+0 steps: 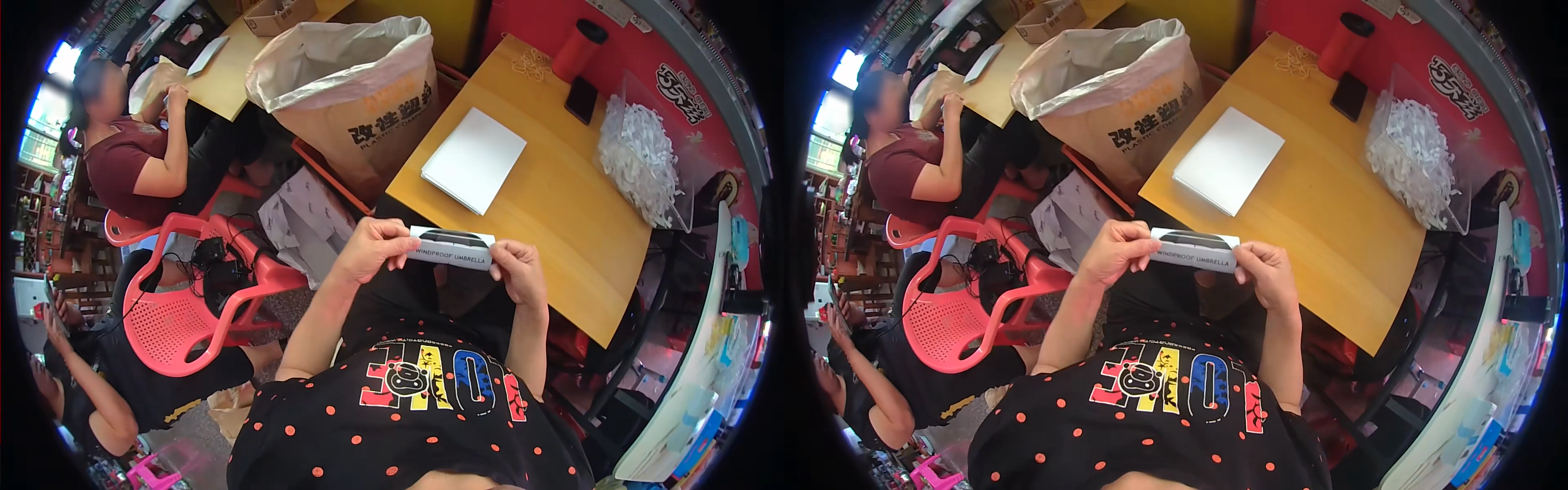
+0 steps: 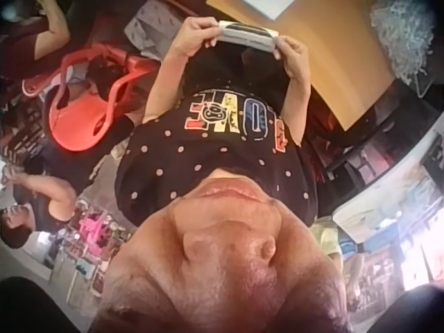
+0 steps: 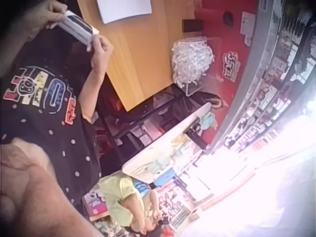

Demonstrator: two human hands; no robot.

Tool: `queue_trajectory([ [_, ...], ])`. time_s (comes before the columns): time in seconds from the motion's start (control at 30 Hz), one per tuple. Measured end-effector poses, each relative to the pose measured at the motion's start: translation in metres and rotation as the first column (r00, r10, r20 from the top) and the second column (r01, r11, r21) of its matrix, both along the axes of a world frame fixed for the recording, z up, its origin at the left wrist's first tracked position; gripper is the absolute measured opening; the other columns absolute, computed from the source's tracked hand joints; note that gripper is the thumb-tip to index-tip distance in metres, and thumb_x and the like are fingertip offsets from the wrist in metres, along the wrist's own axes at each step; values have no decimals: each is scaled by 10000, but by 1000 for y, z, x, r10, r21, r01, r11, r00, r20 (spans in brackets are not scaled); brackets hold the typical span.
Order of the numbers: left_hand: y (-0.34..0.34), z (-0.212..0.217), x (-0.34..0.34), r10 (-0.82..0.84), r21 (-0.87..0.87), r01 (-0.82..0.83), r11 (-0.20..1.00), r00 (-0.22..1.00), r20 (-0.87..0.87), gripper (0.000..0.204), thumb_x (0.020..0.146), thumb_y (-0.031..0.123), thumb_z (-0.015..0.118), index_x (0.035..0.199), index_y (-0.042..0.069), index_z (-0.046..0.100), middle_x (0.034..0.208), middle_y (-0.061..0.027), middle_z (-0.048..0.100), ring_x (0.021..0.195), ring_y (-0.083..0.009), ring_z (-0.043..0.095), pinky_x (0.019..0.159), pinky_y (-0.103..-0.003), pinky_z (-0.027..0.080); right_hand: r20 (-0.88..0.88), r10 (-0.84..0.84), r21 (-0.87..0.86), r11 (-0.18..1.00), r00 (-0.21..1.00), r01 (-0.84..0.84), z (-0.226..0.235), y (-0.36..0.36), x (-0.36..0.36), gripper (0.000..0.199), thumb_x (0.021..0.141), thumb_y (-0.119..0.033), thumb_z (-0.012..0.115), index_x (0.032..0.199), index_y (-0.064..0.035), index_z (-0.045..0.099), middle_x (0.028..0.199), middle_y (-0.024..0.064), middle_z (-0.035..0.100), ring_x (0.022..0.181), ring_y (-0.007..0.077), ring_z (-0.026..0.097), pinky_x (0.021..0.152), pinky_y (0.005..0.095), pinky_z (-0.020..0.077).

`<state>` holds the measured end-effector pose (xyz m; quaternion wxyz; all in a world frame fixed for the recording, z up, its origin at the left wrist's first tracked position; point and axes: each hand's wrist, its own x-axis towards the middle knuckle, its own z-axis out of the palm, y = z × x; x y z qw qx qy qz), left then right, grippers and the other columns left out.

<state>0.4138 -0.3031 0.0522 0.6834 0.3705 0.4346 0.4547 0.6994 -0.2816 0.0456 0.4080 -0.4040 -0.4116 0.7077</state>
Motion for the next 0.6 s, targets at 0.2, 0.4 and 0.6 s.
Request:
queue_trajectory([
  [0.2, 73, 61, -74, 442, 238, -440, 866, 896, 46, 103, 891, 84, 712, 826, 13, 674, 664, -58, 647, 519, -87, 589, 456, -190, 457, -28, -223, 123, 967, 974, 225, 17, 19, -4, 243, 1003, -194, 575, 1005, 12, 703, 902, 77, 719, 708, 82, 597, 640, 209, 464],
  [0.4, 120, 65, -111, 735, 417, -663, 622, 677, -19, 586, 926, 212, 708, 1333, -133, 466, 1205, -161, 615, 1010, -203, 673, 782, -299, 589, 486, -355, 578, 816, 799, 12, 11, 40, -15, 289, 913, -202, 686, 1104, 15, 683, 1089, 93, 706, 846, 185, 626, 791, 292, 503],
  [0.6, 62, -8, -69, 388, 147, -363, 920, 893, -226, 465, 941, 140, 666, 1348, -38, 527, 1243, -157, 628, 997, -202, 677, 788, -305, 583, 695, -598, 709, 482, 398, -515, 8, 58, -21, 402, 823, -198, 743, 1161, 2, 656, 1279, 110, 634, 983, 266, 595, 840, 363, 481],
])
